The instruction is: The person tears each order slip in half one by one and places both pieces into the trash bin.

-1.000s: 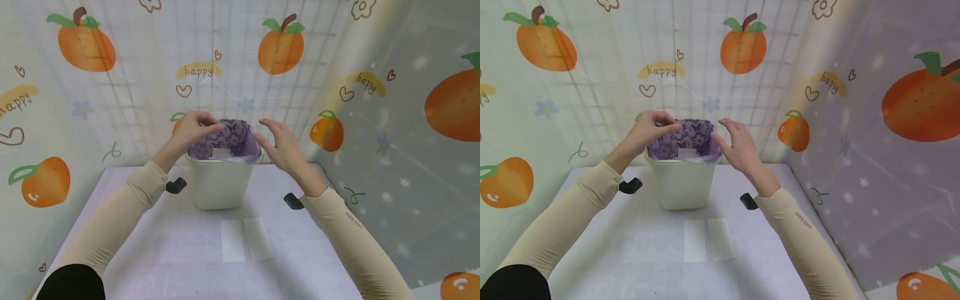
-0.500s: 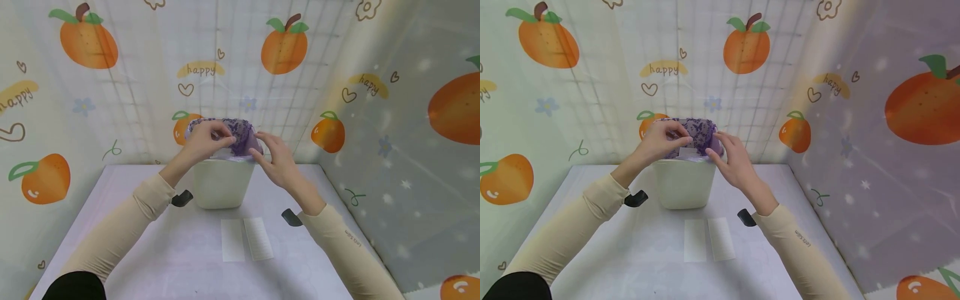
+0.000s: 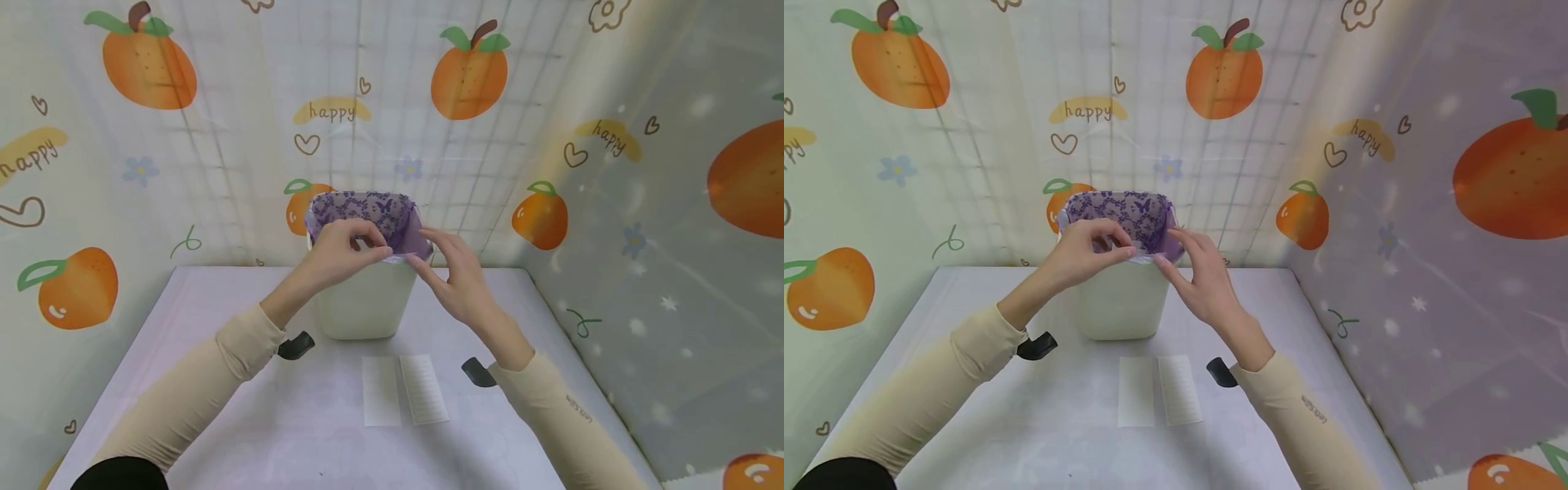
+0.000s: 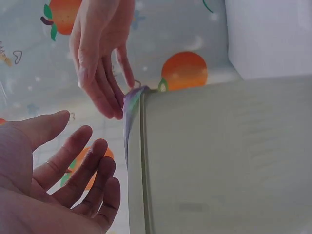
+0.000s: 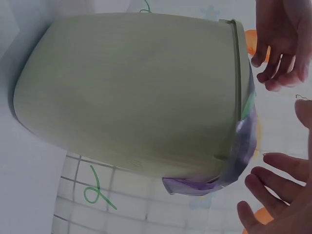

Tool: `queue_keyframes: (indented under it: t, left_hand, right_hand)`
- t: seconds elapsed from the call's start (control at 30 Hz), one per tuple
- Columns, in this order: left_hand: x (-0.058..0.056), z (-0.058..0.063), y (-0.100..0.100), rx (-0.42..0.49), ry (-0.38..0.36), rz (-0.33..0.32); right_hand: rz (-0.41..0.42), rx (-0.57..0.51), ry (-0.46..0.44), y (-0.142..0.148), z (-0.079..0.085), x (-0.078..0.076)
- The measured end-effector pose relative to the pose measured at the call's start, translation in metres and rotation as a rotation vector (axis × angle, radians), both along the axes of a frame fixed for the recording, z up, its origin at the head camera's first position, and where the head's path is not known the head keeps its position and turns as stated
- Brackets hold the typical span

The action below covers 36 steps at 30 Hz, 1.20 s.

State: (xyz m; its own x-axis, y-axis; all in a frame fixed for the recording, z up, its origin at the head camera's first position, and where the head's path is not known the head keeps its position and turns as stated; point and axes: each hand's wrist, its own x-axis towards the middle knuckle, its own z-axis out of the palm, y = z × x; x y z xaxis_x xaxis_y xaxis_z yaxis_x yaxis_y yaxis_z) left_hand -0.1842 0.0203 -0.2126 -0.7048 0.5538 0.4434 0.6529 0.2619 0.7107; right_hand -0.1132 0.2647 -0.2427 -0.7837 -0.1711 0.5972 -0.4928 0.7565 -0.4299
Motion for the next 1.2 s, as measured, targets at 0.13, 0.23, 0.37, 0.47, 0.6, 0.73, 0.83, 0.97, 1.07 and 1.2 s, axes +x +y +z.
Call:
queue_keyframes:
  t: [0.13, 0.23, 0.37, 0.47, 0.6, 0.73, 0.83, 0.97, 1.07, 1.2]
  left_hand:
    - [0.006, -0.007, 0.001, 0.024, 0.001, -0.021]
    - [0.011, -0.011, 0.003, 0.034, -0.009, -0.034]
    - [0.017, -0.015, 0.004, 0.04, -0.018, -0.048]
    - [0.022, -0.018, 0.005, 0.048, -0.021, -0.059]
    - [0.029, -0.02, 0.005, 0.062, -0.018, -0.073]
    - [0.035, -0.024, 0.004, 0.07, -0.015, -0.093]
    - [0.039, -0.027, 0.006, 0.077, -0.011, -0.116]
    - [0.042, -0.033, 0.007, 0.081, -0.004, -0.129]
    - [0.044, -0.038, 0.008, 0.081, 0.0, -0.13]
    - [0.045, -0.044, 0.008, 0.087, 0.0, -0.132]
  right_hand:
    - [-0.007, -0.042, 0.054, 0.001, -0.007, 0.003]
    - [-0.022, -0.051, 0.07, 0.002, -0.011, 0.005]
    - [-0.054, -0.076, 0.084, 0.005, -0.017, 0.009]
    - [-0.082, -0.097, 0.084, 0.007, -0.021, 0.011]
    - [-0.095, -0.107, 0.073, 0.009, -0.027, 0.012]
    - [-0.078, -0.133, 0.075, 0.013, -0.034, 0.014]
    - [-0.075, -0.157, 0.082, 0.016, -0.04, 0.015]
    - [-0.088, -0.187, 0.084, 0.019, -0.047, 0.017]
    - [-0.105, -0.206, 0.083, 0.021, -0.051, 0.02]
    - [-0.116, -0.215, 0.08, 0.021, -0.057, 0.022]
